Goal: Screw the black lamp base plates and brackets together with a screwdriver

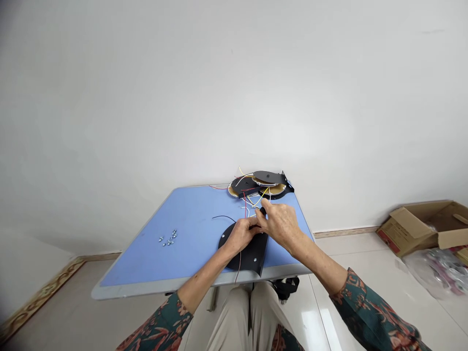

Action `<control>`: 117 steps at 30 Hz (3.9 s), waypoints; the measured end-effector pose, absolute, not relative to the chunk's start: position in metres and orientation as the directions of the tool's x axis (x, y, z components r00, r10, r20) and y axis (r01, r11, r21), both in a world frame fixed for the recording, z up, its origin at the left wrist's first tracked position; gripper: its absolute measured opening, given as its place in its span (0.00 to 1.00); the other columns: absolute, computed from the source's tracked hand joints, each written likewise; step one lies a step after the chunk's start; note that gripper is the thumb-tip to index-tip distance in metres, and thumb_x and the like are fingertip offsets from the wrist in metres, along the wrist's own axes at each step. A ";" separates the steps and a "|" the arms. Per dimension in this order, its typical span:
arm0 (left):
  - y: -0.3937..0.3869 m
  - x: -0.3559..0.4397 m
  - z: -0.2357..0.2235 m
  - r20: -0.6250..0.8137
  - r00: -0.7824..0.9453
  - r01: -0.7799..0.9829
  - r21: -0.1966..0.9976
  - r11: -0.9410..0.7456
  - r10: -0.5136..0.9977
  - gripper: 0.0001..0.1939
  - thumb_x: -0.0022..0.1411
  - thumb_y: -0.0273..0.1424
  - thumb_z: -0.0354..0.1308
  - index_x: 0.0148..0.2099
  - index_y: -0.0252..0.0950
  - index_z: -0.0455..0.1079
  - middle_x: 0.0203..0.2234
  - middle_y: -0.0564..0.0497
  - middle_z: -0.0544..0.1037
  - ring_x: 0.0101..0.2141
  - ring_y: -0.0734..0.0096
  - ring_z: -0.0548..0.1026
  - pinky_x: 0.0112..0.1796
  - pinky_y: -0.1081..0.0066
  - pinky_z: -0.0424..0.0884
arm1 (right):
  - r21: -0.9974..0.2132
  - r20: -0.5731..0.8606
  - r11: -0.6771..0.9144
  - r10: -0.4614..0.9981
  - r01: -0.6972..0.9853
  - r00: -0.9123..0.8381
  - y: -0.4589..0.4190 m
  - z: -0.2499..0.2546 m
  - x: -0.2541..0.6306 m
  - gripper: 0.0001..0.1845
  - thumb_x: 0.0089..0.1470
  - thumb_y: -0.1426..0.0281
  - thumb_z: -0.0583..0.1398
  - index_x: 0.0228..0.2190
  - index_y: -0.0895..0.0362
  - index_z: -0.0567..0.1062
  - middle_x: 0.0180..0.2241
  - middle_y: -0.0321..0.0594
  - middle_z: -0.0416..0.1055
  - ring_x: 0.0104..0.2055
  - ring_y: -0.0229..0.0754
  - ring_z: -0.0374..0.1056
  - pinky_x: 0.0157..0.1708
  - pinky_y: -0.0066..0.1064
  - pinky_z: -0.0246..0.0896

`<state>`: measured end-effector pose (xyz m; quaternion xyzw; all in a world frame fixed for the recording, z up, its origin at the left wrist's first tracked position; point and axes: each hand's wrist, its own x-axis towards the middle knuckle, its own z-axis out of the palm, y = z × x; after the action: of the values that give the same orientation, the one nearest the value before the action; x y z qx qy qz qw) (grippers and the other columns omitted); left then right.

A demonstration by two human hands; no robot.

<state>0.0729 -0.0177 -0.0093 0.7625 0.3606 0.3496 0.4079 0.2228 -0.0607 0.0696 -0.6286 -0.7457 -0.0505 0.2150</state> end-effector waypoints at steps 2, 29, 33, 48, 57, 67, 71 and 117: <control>-0.017 0.073 -0.010 0.259 0.485 0.249 0.875 -0.415 0.836 0.07 0.56 0.21 0.59 0.30 0.36 0.76 0.32 0.53 0.82 0.35 0.68 0.78 0.41 0.71 0.71 | -0.264 0.368 0.321 0.905 0.910 -0.212 -0.059 0.069 0.227 0.10 0.63 0.65 0.56 0.43 0.55 0.75 0.29 0.40 0.78 0.29 0.42 0.70 0.28 0.29 0.46; -0.019 0.073 -0.009 0.263 0.454 0.268 0.871 -0.412 0.851 0.04 0.56 0.23 0.60 0.35 0.37 0.74 0.28 0.54 0.82 0.33 0.69 0.78 0.42 0.71 0.71 | -0.487 0.390 0.394 0.897 0.779 -0.210 -0.062 0.072 0.233 0.12 0.62 0.64 0.53 0.40 0.54 0.74 0.20 0.32 0.68 0.21 0.39 0.63 0.27 0.28 0.53; -0.016 0.074 -0.013 0.254 0.474 0.258 0.875 -0.409 0.843 0.08 0.58 0.23 0.60 0.40 0.37 0.75 0.31 0.54 0.83 0.36 0.68 0.80 0.45 0.71 0.71 | -0.474 0.483 0.380 0.866 0.794 -0.126 -0.058 0.061 0.235 0.13 0.61 0.60 0.54 0.33 0.54 0.72 0.19 0.33 0.66 0.20 0.38 0.59 0.25 0.29 0.51; -0.002 0.077 -0.028 0.265 0.575 0.320 0.797 -0.512 0.774 0.16 0.63 0.19 0.54 0.51 0.36 0.73 0.38 0.48 0.84 0.45 0.68 0.80 0.47 0.74 0.71 | -0.581 0.383 0.381 0.907 0.719 -0.172 -0.053 0.064 0.240 0.27 0.58 0.43 0.53 0.38 0.52 0.74 0.15 0.29 0.58 0.15 0.38 0.55 0.19 0.30 0.51; -0.006 0.075 -0.024 0.244 0.610 0.380 0.745 -0.548 0.754 0.25 0.63 0.17 0.52 0.59 0.41 0.69 0.40 0.51 0.84 0.46 0.68 0.80 0.48 0.73 0.71 | -0.502 0.536 0.206 0.836 0.840 0.116 -0.060 0.050 0.215 0.31 0.53 0.36 0.50 0.23 0.51 0.60 0.14 0.30 0.57 0.16 0.36 0.50 0.20 0.30 0.49; -0.011 0.075 -0.017 0.297 0.499 0.329 0.804 -0.495 0.814 0.03 0.61 0.28 0.63 0.37 0.35 0.78 0.34 0.51 0.83 0.38 0.66 0.79 0.42 0.73 0.70 | -0.463 0.460 0.322 0.884 0.826 -0.087 -0.058 0.069 0.228 0.26 0.58 0.45 0.54 0.32 0.54 0.76 0.25 0.39 0.72 0.23 0.40 0.66 0.26 0.32 0.58; -0.010 0.073 -0.014 0.259 0.491 0.301 0.845 -0.442 0.832 0.03 0.58 0.28 0.62 0.32 0.35 0.76 0.32 0.52 0.82 0.36 0.67 0.78 0.41 0.72 0.70 | -0.500 0.411 0.433 0.881 0.750 -0.234 -0.056 0.082 0.230 0.14 0.60 0.62 0.55 0.36 0.55 0.79 0.35 0.42 0.75 0.27 0.39 0.69 0.29 0.31 0.61; -0.054 -0.162 -0.044 0.391 -0.160 0.932 0.364 0.008 0.906 0.09 0.65 0.23 0.57 0.45 0.37 0.77 0.38 0.46 0.79 0.41 0.61 0.78 0.44 0.65 0.72 | -0.840 0.448 0.532 0.794 -0.111 0.411 -0.007 0.049 0.212 0.16 0.50 0.57 0.69 0.30 0.56 0.75 0.27 0.41 0.77 0.14 0.31 0.58 0.10 0.27 0.49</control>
<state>-0.1624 -0.0536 -0.0440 0.6477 0.7095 0.2769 -0.0226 0.2123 -0.0071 0.0486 -0.3785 -0.4512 0.3015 0.7498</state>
